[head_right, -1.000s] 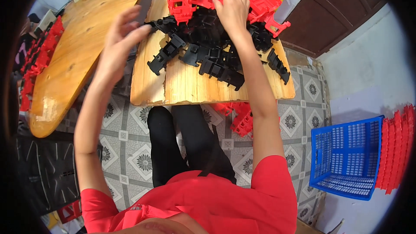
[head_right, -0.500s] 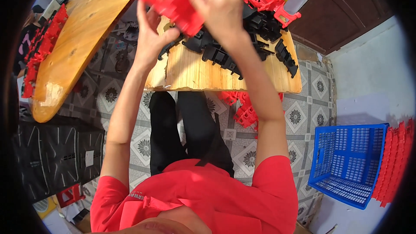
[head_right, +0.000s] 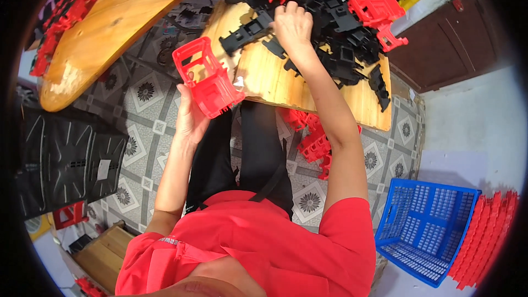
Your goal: The person moves assembled plastic components from a round table onto a counter and gathers plastic pieces from the floor. The person then sits down and assembles red and black plastic parts together by hand, placing the assembled pieces onto the table.
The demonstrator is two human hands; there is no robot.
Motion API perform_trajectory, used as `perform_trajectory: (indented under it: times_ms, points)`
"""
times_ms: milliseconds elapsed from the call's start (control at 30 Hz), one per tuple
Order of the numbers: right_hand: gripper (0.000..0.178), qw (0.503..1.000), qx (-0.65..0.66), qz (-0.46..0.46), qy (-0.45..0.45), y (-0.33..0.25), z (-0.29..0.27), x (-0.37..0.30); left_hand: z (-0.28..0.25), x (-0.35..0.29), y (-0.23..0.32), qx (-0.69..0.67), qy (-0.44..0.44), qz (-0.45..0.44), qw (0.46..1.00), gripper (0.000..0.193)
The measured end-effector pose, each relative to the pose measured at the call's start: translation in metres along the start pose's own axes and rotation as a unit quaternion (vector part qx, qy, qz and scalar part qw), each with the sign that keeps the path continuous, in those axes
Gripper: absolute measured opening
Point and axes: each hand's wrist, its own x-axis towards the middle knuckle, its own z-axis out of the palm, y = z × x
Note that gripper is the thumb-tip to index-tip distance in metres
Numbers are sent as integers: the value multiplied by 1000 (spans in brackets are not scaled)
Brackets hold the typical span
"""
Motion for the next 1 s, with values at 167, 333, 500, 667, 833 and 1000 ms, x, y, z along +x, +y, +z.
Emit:
perform_trajectory:
  times_ms: [167, 333, 500, 667, 833, 1000]
  points:
    - [4, 999, -19, 17, 21, -5, -9, -2, -1, -9, 13, 34, 50, -25, 998, 78]
    - [20, 989, 0, 79, 128, -16, -52, -16, -16, -6, 5, -15, 26, -37, 999, 75]
    - [33, 878, 376, 235, 181, -35, -91, -50, -24, -1, -3, -19, 36, -34, 999, 73]
    - [35, 536, 735, 413, 32, -71, -88, -114, -29, -5, -2, -41, 24, -41, 998, 72]
    - [27, 729, 604, 316, -58, -71, -74, -153, -19, -25, -5, 32, 97, -26, 994, 64]
    - [27, 918, 355, 170, -50, -58, -83, -147, -17, -34, -6, 31, 96, -25, 995, 66]
